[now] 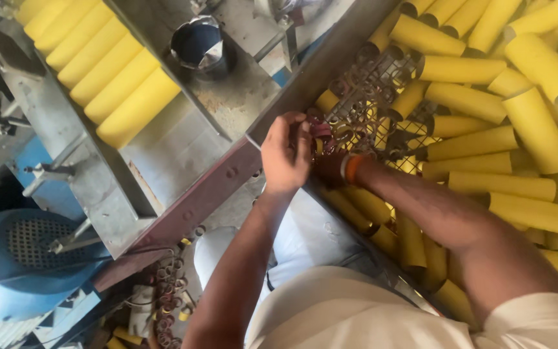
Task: The person repeatedly picks up yellow cylindrical objects from a metal tray and places them into a wire basket. The action is continuous and repetitive, with the person handling the cylinders one at a time.
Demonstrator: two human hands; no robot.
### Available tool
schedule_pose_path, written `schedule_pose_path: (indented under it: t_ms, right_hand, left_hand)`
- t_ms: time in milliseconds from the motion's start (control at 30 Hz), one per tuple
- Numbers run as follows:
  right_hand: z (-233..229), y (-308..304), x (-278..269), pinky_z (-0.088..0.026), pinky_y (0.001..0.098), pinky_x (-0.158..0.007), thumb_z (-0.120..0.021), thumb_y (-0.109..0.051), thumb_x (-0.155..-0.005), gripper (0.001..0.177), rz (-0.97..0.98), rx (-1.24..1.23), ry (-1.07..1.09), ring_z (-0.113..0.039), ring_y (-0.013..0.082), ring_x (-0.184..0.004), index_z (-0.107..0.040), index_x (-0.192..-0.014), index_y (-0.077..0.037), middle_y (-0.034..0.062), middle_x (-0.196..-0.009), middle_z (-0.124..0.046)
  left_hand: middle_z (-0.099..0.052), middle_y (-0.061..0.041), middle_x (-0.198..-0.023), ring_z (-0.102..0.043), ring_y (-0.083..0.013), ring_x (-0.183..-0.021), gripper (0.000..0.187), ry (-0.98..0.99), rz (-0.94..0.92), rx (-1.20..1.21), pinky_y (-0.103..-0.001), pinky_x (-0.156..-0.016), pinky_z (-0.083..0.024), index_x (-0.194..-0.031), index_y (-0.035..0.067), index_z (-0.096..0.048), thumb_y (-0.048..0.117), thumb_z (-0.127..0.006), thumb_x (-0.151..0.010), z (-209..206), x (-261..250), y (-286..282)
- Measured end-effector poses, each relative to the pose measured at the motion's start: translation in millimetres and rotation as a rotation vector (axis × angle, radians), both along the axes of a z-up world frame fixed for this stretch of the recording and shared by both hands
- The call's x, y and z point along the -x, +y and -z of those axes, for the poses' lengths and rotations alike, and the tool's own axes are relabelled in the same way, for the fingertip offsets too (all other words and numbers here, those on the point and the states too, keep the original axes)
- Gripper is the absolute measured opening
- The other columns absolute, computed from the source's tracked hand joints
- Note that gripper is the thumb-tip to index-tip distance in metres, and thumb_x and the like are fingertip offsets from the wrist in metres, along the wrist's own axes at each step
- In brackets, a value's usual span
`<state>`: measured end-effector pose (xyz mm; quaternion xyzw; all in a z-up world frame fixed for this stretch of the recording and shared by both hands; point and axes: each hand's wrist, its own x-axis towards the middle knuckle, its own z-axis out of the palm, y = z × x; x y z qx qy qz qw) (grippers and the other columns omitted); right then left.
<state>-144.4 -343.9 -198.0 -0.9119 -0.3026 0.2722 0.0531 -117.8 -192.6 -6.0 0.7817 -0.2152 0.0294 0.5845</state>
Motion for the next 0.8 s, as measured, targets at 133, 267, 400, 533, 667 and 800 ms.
schedule_pose_path:
  t_ms: [133,267,400,533,667,800]
  right_hand:
    - [-68.9,-31.1,36.8,-0.05,0.0437,-0.1,-0.062,-0.025,-0.094,0.023,0.331,-0.025,0.346,-0.059,0.0296,-0.126,-0.078,-0.11,-0.019,0.0074,-0.122,-0.072]
    - [-182.0,-71.0,36.9,-0.056,0.0385,-0.091,-0.07,-0.018,-0.09,0.033,0.575,-0.322,-0.025,-0.074,0.0267,-0.102,-0.073,-0.123,-0.017,0.0109,-0.118,-0.076]
    - [-295.2,-91.5,35.5,-0.055,0.0318,-0.096,-0.066,-0.005,-0.099,0.037,0.779,-0.806,-0.339,-0.068,0.0168,-0.109,-0.066,-0.135,-0.001,0.0085,-0.125,-0.071]
    - [-314.0,-48.3,-17.0,-0.055,0.0301,-0.106,-0.062,0.001,-0.103,0.036,0.824,-1.309,-0.342,-0.068,0.0142,-0.117,-0.062,-0.139,0.001,0.006,-0.123,-0.071]
    - [-257.7,64.6,-112.9,-0.052,0.0279,-0.098,-0.067,0.002,-0.096,0.03,0.716,-1.487,-0.381,-0.063,0.012,-0.106,-0.067,-0.125,-0.002,0.0006,-0.116,-0.067]
    - [-218.8,161.4,-156.9,-0.056,0.0319,-0.085,-0.067,-0.005,-0.093,0.018,0.676,-1.06,-0.562,-0.073,0.0191,-0.096,-0.073,-0.11,-0.008,0.0085,-0.104,-0.074]
  left_hand:
    - [-0.068,-0.012,-0.106,-0.076,-0.017,-0.09,0.016,0.112,0.116,0.099,-0.028,-0.078,-0.061,-0.118,0.0,-0.059,0.007,-0.06,-0.103,1.7,-0.5,3.7]
    - [-0.067,-0.014,-0.108,-0.069,-0.0209,-0.098,0.029,0.284,0.222,0.216,-0.032,-0.088,-0.057,-0.126,0.0,-0.056,0.011,-0.065,-0.101,-10.0,-6.2,9.7]
    - [-0.07,-0.016,-0.126,-0.068,-0.0277,-0.119,0.051,0.192,0.224,0.137,-0.038,-0.106,-0.052,-0.134,0.0,-0.057,0.03,-0.074,-0.096,-41.0,-20.8,54.8]
    - [-0.054,-0.018,-0.149,-0.05,-0.0322,-0.141,0.087,-0.316,0.068,-0.16,-0.051,-0.126,-0.035,-0.153,0.006,-0.045,0.05,-0.08,-0.088,-71.9,-46.5,132.5]
    - [-0.046,-0.02,-0.151,-0.04,-0.0389,-0.144,0.127,-0.455,-0.082,-0.605,-0.064,-0.12,-0.021,-0.155,0.008,-0.034,0.064,-0.092,-0.057,-80.6,-86.8,180.0]
    - [-0.044,-0.016,-0.151,-0.039,-0.0359,-0.143,0.144,-0.139,-0.072,-1.013,-0.062,-0.12,-0.02,-0.159,0.016,-0.025,0.063,-0.096,-0.043,-55.8,-118.5,215.8]
